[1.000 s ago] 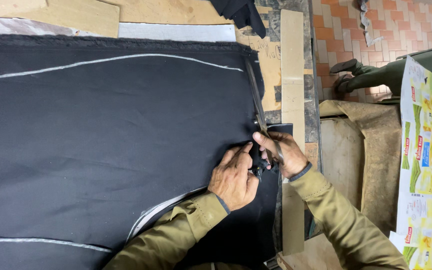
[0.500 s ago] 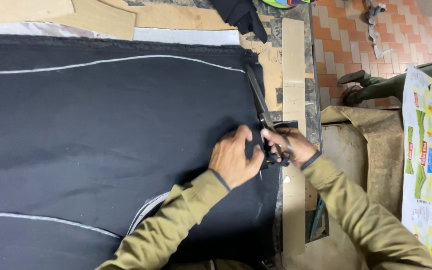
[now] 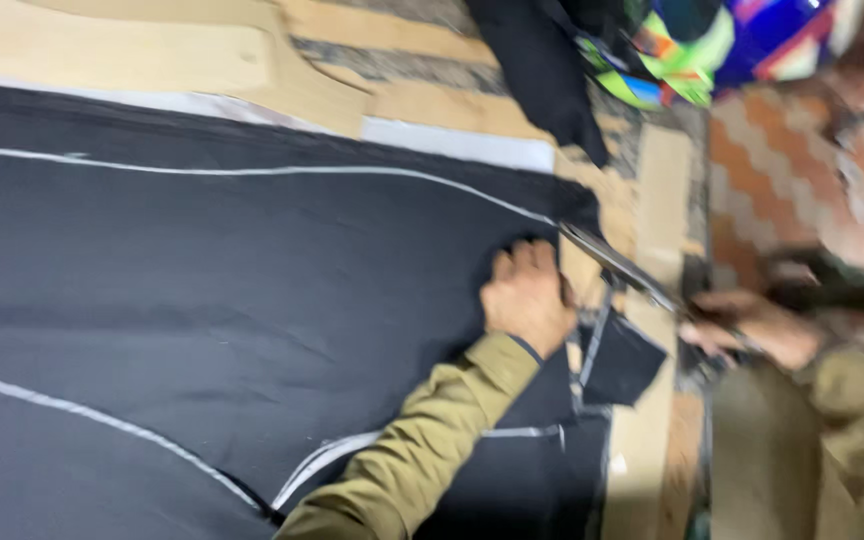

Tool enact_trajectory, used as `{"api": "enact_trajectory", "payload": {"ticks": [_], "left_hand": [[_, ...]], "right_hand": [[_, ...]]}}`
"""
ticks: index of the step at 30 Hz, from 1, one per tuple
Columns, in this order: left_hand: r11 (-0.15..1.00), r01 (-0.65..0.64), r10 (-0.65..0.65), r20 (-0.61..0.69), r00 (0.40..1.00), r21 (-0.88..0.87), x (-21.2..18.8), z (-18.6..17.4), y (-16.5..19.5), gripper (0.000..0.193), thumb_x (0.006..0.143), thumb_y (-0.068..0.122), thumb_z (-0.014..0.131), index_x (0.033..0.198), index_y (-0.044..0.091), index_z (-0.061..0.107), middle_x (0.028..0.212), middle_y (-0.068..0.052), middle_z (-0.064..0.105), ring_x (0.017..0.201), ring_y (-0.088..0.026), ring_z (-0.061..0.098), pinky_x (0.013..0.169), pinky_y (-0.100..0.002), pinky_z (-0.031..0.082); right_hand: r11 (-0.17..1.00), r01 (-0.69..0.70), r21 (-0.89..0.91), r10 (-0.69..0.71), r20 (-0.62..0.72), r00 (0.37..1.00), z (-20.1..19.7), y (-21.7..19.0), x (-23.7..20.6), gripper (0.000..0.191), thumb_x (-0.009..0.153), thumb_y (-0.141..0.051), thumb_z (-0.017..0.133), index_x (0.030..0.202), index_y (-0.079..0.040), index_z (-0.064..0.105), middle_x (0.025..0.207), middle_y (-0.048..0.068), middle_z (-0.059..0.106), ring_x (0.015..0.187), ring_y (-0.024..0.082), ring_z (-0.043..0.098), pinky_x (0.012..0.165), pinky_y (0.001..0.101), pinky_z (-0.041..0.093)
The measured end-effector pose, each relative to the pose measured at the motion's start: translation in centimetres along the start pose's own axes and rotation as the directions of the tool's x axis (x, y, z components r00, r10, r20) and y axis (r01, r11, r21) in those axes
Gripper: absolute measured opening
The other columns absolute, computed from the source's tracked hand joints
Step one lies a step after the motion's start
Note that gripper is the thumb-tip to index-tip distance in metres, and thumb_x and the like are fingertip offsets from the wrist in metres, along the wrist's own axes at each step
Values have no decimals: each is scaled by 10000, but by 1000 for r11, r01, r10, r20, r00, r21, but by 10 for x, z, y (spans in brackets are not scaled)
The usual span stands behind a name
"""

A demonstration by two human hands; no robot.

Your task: The person uses large shears to cut a dark fabric along white chalk lines marked on a worktable. They remove a paper pattern, cut multiple sections of the fabric, and then place a printed paper sheet over the cut pieces.

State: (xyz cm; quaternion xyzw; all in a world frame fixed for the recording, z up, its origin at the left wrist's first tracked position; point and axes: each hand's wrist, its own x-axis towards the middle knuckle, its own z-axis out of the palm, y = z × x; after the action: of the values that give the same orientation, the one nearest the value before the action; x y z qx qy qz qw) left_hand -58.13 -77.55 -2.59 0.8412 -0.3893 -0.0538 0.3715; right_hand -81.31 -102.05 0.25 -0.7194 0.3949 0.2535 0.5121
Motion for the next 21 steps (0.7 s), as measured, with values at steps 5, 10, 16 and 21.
{"api": "enact_trajectory", "payload": {"ticks": [5, 10, 16, 21], "left_hand": [[993, -10, 9, -14, 1000, -120, 3, -3, -8, 275, 729, 178, 739, 938, 38, 628, 998, -142, 675, 971, -370, 652, 650, -468, 583], [981, -32, 6, -137, 991, -192, -2, 4, -15, 128, 792, 138, 707, 869, 51, 656, 891, -136, 701, 847, -351, 675, 671, -447, 576], [952, -34, -47, -254, 966, -304, -2, 10, -21, 86, 802, 143, 708, 859, 82, 689, 845, -134, 705, 796, -352, 688, 753, -450, 580], [950, 18, -68, -151, 986, -313, 3, 5, -14, 264, 760, 171, 769, 992, 62, 705, 948, -133, 713, 855, -347, 691, 772, -442, 572]], "right_hand": [[989, -131, -66, 130, -27, 991, -24, 35, 33, 439, 831, -363, 791, 1094, -28, 687, 619, 99, 584, 532, 214, 587, 506, 392, 503], [986, -135, -94, 137, 24, 990, -37, 65, 46, 483, 826, -328, 839, 1120, 6, 653, 662, 107, 609, 549, 239, 610, 515, 418, 555], [992, 21, -128, 1, 169, 986, -38, 29, 27, 451, 828, -376, 780, 1088, -27, 663, 727, 51, 604, 682, 154, 514, 600, 342, 483], [987, 11, -157, 8, 123, 992, -39, 0, 9, 465, 792, -383, 776, 1100, -46, 688, 838, 23, 644, 777, 125, 571, 676, 305, 487]]}}
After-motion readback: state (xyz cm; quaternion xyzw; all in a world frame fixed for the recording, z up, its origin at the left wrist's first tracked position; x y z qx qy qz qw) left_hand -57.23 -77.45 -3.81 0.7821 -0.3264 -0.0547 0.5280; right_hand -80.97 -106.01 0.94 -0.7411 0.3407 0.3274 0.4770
